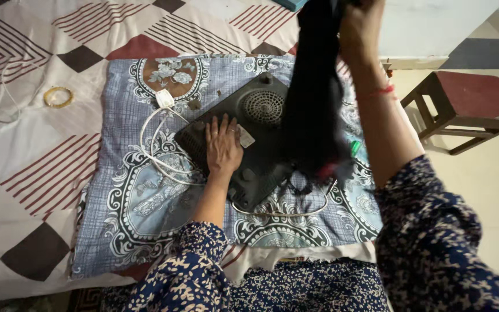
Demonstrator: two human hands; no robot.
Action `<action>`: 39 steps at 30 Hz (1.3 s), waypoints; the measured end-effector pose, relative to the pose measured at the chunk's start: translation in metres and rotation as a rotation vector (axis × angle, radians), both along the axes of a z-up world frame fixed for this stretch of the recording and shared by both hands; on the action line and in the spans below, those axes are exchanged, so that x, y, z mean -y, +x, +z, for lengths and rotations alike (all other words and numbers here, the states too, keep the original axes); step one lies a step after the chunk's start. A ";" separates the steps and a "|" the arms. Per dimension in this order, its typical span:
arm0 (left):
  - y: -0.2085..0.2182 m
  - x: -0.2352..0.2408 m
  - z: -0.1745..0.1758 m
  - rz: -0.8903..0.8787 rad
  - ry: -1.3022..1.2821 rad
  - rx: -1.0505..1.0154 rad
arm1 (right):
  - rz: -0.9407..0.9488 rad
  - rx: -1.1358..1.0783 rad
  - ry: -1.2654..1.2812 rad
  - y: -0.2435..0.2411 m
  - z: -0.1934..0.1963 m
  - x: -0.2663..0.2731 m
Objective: The person uses a green screwdriver to scrape dust from the underside of a black electronic device, then wipes the surface with a dark cloth. The device is turned over and cleaned on multiple sides.
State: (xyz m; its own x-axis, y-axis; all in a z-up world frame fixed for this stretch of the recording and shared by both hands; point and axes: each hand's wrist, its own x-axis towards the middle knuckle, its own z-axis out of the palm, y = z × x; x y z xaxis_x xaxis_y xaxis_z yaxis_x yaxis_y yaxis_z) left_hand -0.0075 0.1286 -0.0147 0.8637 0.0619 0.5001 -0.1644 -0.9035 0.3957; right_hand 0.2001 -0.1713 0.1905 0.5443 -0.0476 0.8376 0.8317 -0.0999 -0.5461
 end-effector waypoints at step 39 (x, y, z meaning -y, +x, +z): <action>-0.010 -0.005 0.002 0.506 -0.124 0.000 | -0.622 -0.270 -1.059 -0.063 -0.164 -0.161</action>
State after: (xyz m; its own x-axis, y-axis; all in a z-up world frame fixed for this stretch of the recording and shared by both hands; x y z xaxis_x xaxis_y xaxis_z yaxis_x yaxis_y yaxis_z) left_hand -0.0177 0.1336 -0.0124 0.7103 0.5304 0.4628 0.2808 -0.8164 0.5046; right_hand 0.1367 -0.0101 0.0267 0.8307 0.2695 0.4872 0.3612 -0.9268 -0.1032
